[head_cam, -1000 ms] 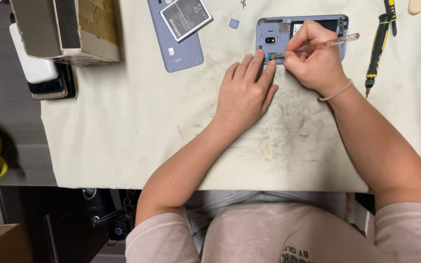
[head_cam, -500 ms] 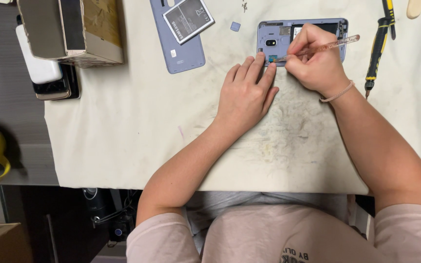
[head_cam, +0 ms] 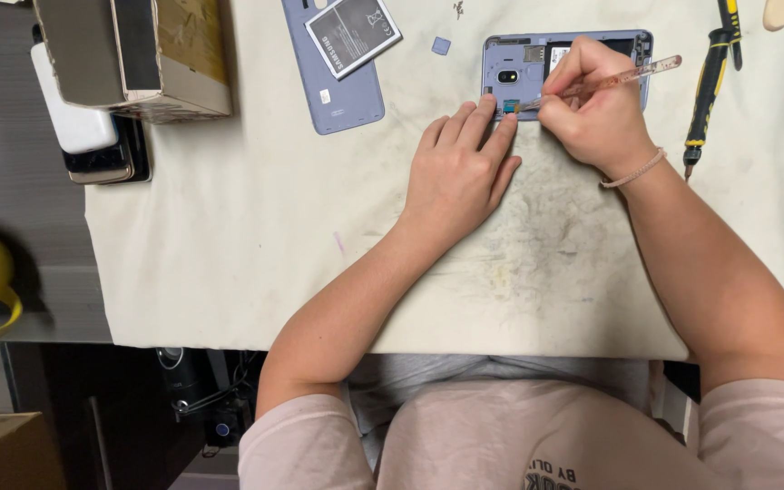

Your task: Cleaning and manipulating internal components of a disassembled smartphone at a repair bench.

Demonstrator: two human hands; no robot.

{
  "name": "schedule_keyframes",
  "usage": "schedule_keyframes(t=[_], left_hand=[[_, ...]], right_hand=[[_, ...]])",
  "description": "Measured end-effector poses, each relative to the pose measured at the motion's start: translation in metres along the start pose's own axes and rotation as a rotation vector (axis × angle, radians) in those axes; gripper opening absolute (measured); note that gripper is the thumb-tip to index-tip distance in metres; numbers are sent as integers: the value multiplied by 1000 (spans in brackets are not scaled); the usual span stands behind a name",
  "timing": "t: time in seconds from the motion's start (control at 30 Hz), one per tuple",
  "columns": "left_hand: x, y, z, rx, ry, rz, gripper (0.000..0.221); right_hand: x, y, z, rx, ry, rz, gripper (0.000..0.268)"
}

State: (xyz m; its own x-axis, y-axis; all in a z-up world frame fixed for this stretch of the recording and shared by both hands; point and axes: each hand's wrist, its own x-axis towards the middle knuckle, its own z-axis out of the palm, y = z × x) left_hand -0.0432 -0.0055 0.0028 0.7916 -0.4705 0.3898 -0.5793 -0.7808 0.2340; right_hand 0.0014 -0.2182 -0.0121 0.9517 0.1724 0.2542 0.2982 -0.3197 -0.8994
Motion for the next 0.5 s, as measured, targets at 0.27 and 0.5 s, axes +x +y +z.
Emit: schedule_keyframes(t=[0.27,0.5], left_hand=[[1,-5,3,-34,58,10,35],[23,-26,6,-299,191,36,11]], right_hand=[[-2,4,-2,-8,-12,38,14],[0,4,-3,22,-53,42,13]])
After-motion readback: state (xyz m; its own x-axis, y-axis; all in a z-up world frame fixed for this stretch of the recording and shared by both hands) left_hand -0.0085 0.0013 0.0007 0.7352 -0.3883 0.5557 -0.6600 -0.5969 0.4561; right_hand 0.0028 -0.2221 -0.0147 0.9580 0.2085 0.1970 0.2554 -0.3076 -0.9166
